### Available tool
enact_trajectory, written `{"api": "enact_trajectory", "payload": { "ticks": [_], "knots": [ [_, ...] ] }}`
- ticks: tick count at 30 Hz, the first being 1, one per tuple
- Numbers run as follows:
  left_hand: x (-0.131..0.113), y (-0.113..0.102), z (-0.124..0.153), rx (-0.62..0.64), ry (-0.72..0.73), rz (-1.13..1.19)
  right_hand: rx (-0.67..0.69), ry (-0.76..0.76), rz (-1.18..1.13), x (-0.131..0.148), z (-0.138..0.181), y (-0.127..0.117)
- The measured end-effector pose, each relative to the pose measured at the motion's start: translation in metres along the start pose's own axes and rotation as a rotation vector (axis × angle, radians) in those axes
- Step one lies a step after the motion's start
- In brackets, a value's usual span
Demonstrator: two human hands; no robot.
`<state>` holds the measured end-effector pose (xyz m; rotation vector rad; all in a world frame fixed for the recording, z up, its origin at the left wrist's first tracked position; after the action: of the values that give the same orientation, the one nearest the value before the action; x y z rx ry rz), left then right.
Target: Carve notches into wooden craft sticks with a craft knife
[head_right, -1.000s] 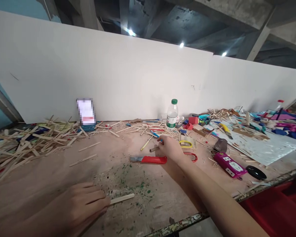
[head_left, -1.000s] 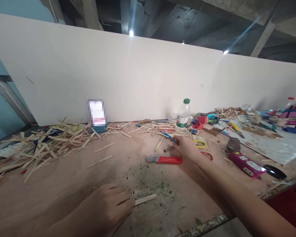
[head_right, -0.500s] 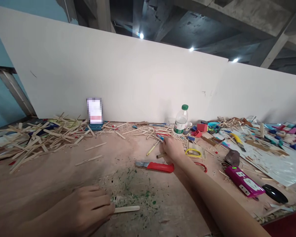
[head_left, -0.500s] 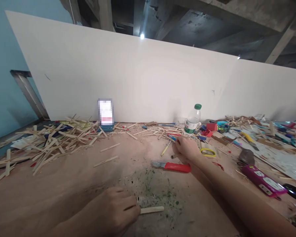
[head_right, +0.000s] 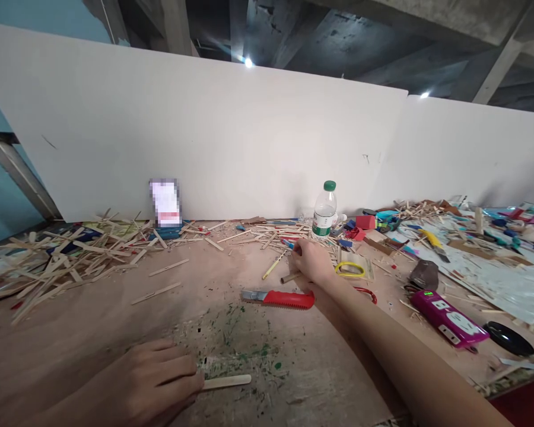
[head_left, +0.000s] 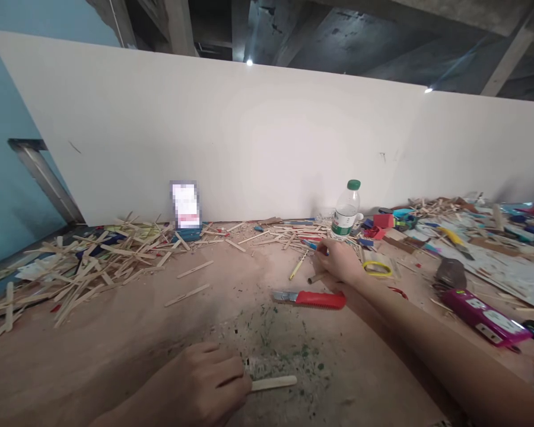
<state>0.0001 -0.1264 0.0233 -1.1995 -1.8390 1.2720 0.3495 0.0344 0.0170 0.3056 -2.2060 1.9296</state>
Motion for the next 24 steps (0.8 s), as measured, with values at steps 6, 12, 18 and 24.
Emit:
{"api": "enact_trajectory", "payload": {
  "ticks": [6, 12, 18, 24],
  "knots": [
    [0.001, 0.001, -0.001, -0.029, -0.012, 0.024, -0.067, -0.023, -0.006, -0.004, -0.003, -0.007],
    [0.003, 0.007, -0.001, -0.051, 0.033, -0.029, 0.005, -0.139, 0.058, 0.037, -0.021, -0.007],
    [0.008, 0.013, 0.001, 0.072, 0.021, -0.074, 0.159, -0.119, 0.079, 0.086, -0.058, 0.014],
    [0.004, 0.008, 0.003, 0.118, 0.068, -0.163, 0.142, -0.084, 0.016, 0.079, -0.059, 0.010]
  ]
}}
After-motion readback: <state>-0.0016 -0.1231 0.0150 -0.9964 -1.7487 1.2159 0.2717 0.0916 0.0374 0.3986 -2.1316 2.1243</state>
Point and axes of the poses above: each hand's wrist, its own z-axis away from the middle knuckle, its own y-axis out of the palm, x = y × z, the point moved 1 cm from there along -z, towards the middle knuckle, and after that the axes turned 10 degrees about -z, right-handed, at the moved point
